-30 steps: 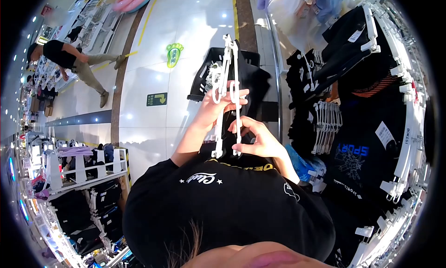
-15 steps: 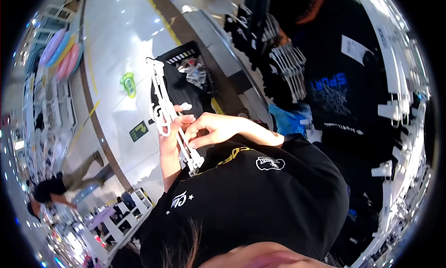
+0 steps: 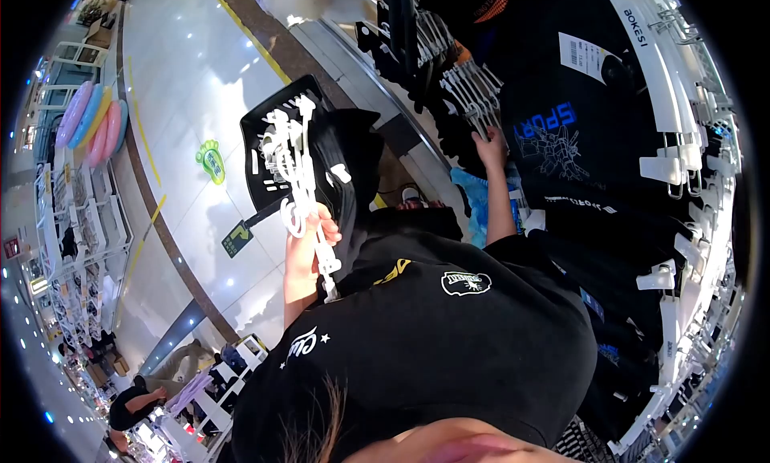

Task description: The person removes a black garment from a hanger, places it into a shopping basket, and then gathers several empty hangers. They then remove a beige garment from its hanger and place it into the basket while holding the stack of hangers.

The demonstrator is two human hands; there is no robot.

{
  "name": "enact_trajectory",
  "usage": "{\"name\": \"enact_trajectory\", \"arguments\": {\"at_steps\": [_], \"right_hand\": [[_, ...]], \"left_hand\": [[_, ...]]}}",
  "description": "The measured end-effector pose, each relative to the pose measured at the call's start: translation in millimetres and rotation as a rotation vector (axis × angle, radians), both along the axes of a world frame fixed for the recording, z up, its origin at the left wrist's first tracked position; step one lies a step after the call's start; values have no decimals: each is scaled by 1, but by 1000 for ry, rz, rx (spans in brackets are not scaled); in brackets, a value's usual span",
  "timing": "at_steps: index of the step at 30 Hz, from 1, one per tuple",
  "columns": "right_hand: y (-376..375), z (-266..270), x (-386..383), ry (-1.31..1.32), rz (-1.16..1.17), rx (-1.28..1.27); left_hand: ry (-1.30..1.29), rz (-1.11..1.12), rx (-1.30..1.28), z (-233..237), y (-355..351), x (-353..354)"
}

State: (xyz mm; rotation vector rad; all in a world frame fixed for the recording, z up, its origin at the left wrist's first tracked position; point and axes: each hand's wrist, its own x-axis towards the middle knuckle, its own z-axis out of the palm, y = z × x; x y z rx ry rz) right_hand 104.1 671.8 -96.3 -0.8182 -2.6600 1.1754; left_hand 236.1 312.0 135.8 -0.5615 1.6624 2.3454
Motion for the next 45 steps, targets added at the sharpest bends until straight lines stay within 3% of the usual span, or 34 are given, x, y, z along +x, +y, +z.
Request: {"name": "enact_trajectory", "arguments": {"at_steps": [4,8,11,13,15,17,19,21,23,26,33,39,45], "right_hand": [[13,-35,15,-139,-33,225],[2,-53,19,-235,-28,235],[9,-68,17,-99,93,-80],[-5,-16,27,-42,-1,-320],[21,-46,32,-19,99,-267],[36,-28,42,-62,91,-447],[50,6,50,-96,232,-504],[70,-8,54,-86,260,-655],[62,32,59,-179,298,-659],[28,90,66,-117,415,-619],[-22,198,62,219,549,-832],[-27,270,38,506,792,-759],[-35,302,28,588,931,-805]], "left_hand": [[168,-51,59,0,-7,-2],[195,-7,13,9,-12,3],[249,6,27,6,-17,8],[252,14,53,6,-21,10],[243,24,71,6,-27,13],[228,45,85,6,-30,15],[205,54,23,8,-29,16],[226,55,32,7,-31,13],[248,37,140,2,-39,9],[239,30,92,5,-39,4],[281,2,182,4,-53,-2],[305,0,257,2,-64,-2],[298,32,257,-1,-74,4]]}}
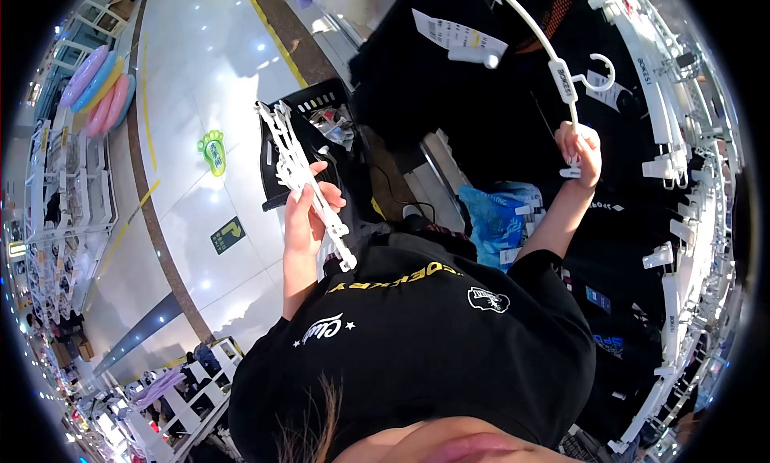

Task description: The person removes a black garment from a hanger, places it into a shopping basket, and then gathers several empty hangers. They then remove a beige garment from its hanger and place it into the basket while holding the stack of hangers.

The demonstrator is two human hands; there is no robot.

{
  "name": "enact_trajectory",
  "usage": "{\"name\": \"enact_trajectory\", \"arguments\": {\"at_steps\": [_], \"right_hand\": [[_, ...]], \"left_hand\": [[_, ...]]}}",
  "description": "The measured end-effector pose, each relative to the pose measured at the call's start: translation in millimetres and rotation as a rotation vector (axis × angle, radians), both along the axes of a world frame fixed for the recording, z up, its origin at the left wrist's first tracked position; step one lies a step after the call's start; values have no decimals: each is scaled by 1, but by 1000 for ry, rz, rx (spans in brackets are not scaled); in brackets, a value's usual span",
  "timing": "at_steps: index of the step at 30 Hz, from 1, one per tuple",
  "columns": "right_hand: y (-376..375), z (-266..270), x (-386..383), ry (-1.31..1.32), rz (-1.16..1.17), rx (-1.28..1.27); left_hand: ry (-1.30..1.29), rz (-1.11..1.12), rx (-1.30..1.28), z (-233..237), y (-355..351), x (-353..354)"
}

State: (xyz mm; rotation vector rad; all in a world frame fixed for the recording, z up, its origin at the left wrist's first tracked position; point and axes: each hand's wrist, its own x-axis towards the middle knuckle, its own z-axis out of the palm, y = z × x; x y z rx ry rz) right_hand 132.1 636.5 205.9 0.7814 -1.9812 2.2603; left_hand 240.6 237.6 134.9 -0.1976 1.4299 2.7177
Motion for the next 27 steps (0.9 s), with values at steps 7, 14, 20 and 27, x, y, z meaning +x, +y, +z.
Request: {"name": "enact_trajectory", "arguments": {"at_steps": [7,14,20,27], "right_hand": [[5,-2,3,22,82,-114],[10,-4,5,34,60,-156],[17,2,16,-17,-13,-42],[6,-2,15,20,19,-123]], "left_hand": [[-15,14,-8,-3,-9,3],[-12,-23,25,-3,-7,-1],[-12,-62,26,-2,-3,-4],[0,-116,40,2,2,-9]]}}
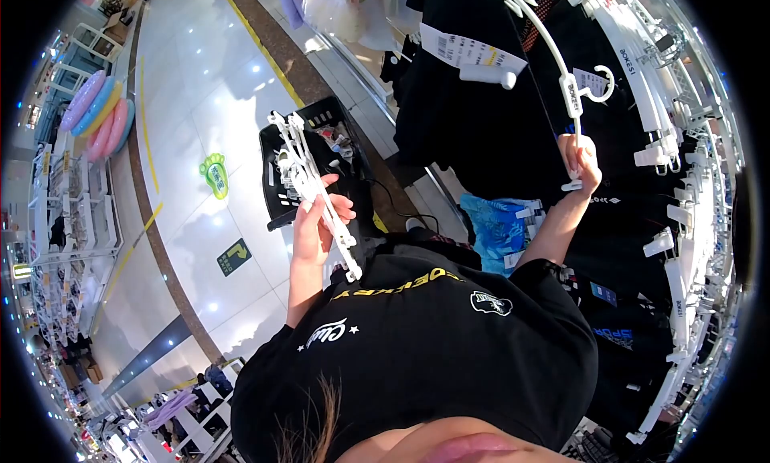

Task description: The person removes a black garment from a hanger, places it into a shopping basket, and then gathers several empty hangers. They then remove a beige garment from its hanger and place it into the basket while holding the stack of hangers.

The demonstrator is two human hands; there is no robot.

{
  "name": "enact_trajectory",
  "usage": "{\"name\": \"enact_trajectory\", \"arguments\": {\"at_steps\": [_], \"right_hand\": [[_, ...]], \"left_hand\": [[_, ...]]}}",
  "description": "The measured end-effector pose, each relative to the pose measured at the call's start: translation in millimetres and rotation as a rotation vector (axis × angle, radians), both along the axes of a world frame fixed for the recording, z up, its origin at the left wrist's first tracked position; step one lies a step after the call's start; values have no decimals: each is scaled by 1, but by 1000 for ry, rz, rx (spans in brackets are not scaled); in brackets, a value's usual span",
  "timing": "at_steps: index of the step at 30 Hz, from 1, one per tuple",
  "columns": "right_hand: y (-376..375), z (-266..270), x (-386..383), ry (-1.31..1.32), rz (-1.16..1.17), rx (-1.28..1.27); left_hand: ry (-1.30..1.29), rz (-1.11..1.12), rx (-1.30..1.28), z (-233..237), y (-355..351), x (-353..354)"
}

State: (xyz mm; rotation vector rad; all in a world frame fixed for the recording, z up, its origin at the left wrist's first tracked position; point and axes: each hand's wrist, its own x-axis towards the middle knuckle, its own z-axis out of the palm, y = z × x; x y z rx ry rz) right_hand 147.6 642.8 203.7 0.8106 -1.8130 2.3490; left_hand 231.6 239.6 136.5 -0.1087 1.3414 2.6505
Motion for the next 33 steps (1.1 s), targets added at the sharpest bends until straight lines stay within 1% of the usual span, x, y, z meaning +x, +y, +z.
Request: {"name": "enact_trajectory", "arguments": {"at_steps": [4,6,7,8,9,10,11,13,14,15,17,19,21,22,23,24,25,26,27,28,29,30,31,32,33], "right_hand": [[-26,-4,-2,22,-44,2],[-44,-7,2,-143,-139,211],[-68,-1,10,-314,-237,270],[-93,-9,14,-297,-251,269],[-115,-13,20,-432,-225,391],[-142,-12,29,-467,-184,457],[-166,-30,37,-340,-180,519],[-201,-54,54,-140,-30,542],[-212,-53,65,-225,-9,466],[-217,-52,71,-304,16,388],[-209,-45,69,-165,198,622],[-201,-52,66,-163,311,618],[-187,-67,56,-97,318,447],[-175,-65,49,-238,232,509],[-168,-86,43,-362,22,418],[-151,-98,29,-673,-67,420],[-132,-141,13,-375,-353,535],[-112,-180,-1,-440,-557,576],[-86,-211,-11,-429,-728,663],[-56,-257,-19,-491,-822,752],[-34,-283,-21,-427,-982,859],[-13,-302,-21,-593,-986,906],[8,-337,-22,-624,-1042,987],[27,-358,-23,-668,-1022,1044],[40,-364,-18,-693,-1006,1011]], "left_hand": [[20,-32,3,0,4,-2],[25,-38,17,1,9,-3],[34,-57,42,-4,10,-4],[11,-25,62,-2,17,-5],[-15,7,81,1,25,-6],[7,-4,99,2,31,-7],[0,13,101,3,38,-8],[-28,58,88,1,52,-7],[-37,41,38,-3,49,-4],[-145,89,-9,-8,45,-2],[-219,61,-36,-12,33,3],[-219,52,-51,-9,37,6],[-220,22,-60,-11,37,6],[-241,73,-66,-9,40,6],[-249,81,-64,-10,39,7],[-257,91,-60,-11,38,9],[-264,101,-55,-12,37,10],[-261,120,-75,-9,40,11],[-245,110,-61,-10,38,11],[-228,101,-48,-12,36,12],[-210,96,-36,-13,34,12],[-183,91,-80,-11,34,13],[-161,94,-85,-10,32,13],[-136,95,-88,-10,30,13],[-111,93,-89,-9,30,13]]}}
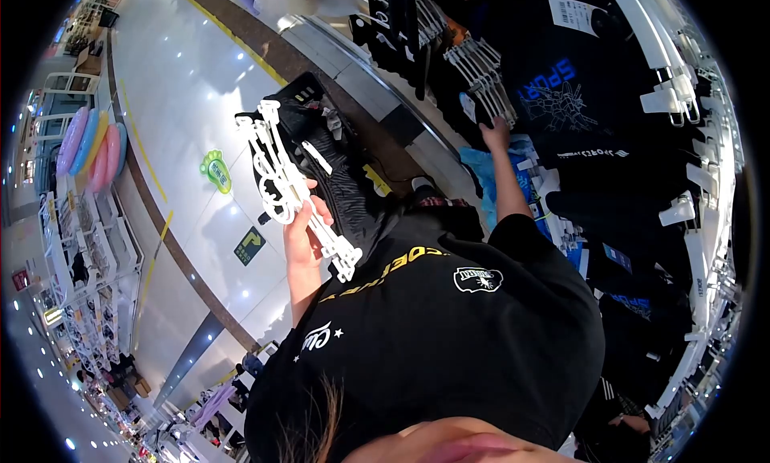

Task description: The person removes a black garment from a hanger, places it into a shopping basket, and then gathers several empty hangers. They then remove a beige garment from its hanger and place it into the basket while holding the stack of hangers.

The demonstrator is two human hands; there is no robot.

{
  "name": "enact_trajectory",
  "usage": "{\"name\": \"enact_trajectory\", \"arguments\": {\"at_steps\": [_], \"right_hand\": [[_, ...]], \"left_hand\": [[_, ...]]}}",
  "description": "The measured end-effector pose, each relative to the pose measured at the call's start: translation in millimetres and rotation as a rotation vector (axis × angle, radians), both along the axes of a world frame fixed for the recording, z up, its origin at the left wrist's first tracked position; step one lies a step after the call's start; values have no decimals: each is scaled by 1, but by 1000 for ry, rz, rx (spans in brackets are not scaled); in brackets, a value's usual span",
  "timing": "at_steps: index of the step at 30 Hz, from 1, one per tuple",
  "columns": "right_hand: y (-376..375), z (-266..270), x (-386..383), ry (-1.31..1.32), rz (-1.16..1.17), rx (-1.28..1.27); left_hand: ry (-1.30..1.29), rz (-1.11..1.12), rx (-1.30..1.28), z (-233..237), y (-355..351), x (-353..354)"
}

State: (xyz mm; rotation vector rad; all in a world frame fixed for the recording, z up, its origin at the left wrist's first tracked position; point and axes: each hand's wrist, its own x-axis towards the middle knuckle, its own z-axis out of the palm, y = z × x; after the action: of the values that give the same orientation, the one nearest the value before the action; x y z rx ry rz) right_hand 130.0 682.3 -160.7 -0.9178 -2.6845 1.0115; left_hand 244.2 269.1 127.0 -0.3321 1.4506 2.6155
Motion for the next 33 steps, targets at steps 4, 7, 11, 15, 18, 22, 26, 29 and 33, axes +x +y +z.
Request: {"name": "enact_trajectory", "arguments": {"at_steps": [4,7,11,15,18,22,26,29,33], "right_hand": [[22,-5,4,-276,-59,-23],[16,4,6,-271,-36,48],[6,13,0,-251,-108,83],[12,8,-14,-424,-75,-37],[6,17,-10,-539,97,-2],[-2,-12,-9,-382,94,24],[-5,2,-23,-468,233,-33],[-22,15,-21,-231,216,-126],[-34,37,-2,-30,287,-255]], "left_hand": [[42,-6,-33,5,3,-4],[53,14,9,5,5,-5],[46,52,78,2,4,-3],[16,48,36,6,0,0],[54,35,44,2,-4,0],[59,68,92,2,-3,1],[46,72,104,5,-6,3],[53,82,91,3,-7,3],[22,84,111,1,-4,1]]}}
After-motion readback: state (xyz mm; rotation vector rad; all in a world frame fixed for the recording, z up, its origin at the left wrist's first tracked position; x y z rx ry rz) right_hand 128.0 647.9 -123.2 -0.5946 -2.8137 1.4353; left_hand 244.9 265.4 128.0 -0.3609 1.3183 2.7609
